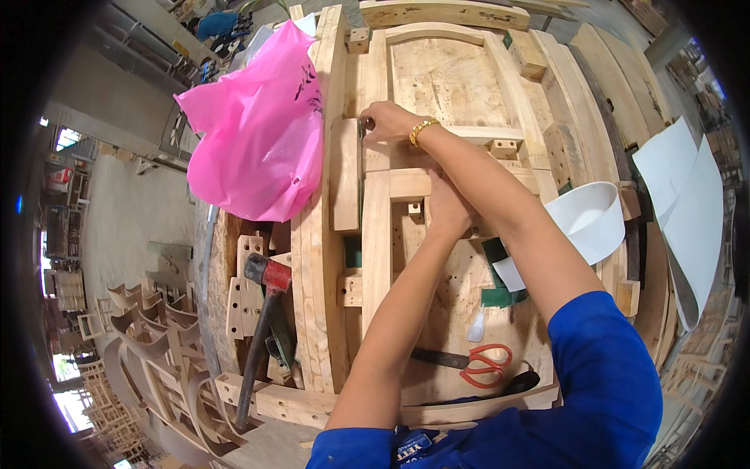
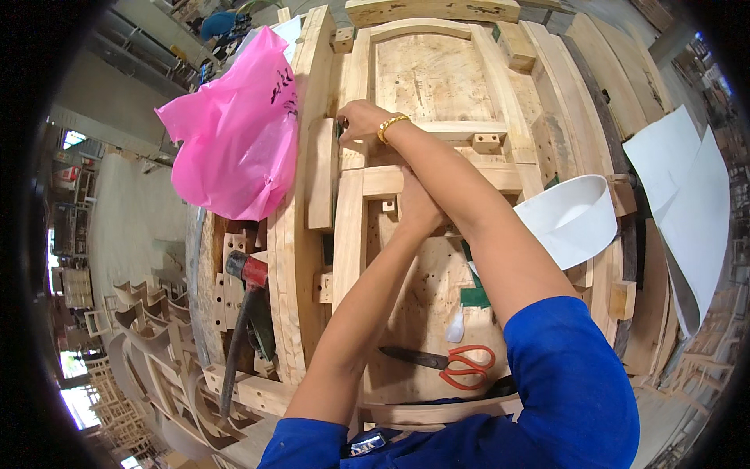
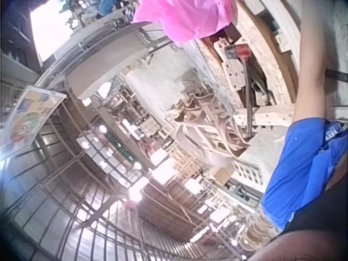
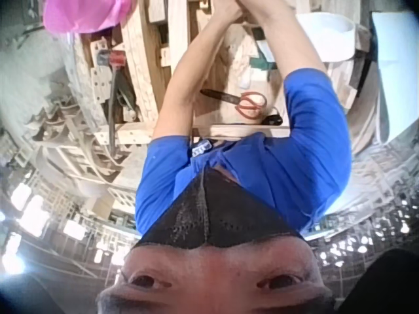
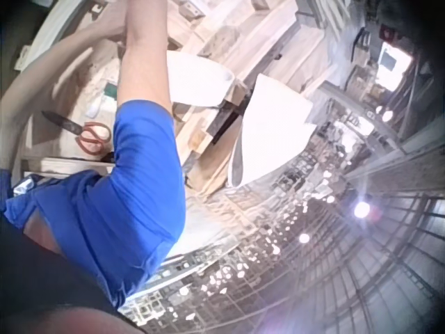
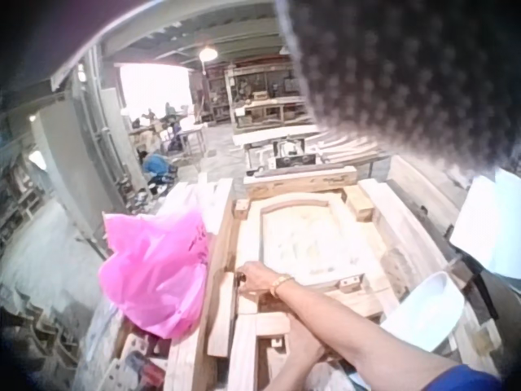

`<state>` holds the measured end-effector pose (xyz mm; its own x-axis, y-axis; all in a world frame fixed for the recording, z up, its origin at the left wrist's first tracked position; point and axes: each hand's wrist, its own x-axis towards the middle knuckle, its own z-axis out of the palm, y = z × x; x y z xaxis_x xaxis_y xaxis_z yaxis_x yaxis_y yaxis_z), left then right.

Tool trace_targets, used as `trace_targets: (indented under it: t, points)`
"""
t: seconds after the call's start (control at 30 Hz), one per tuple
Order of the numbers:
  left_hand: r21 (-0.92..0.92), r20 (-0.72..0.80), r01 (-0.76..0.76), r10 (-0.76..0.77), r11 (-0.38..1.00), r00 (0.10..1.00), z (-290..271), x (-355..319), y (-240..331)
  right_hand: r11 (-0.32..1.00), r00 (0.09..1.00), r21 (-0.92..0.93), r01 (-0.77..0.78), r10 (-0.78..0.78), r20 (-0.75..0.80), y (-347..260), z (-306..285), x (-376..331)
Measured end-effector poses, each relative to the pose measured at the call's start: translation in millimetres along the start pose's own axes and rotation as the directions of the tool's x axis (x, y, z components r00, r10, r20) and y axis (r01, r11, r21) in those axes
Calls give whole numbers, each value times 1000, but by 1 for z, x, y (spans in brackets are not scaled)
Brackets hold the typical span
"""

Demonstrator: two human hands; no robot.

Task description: The person applies glue to the edges of wooden chair frame pieces and adheres white edge banding strips. They cut the strips with scissors, press them onto the glued edges, and smooth them by hand. The work occurs on a wooden workbench in a workshop with other chair frames visible.

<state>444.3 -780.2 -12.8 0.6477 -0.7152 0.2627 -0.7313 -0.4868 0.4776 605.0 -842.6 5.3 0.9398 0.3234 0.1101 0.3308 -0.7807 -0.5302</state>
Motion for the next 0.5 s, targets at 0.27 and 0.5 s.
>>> trace_targets:
  t: [0.27, 0.5]
  points:
    - [191, 102, 7, -26, 982, 994, 1, 11, 23, 994, 992, -103, -34, 21, -121, -15, -102, -73]
    - [196, 89, -2, -16, 981, 996, 0, 5, 6, 987, 898, -71, -141, 158, 410, -126, -131, -261]
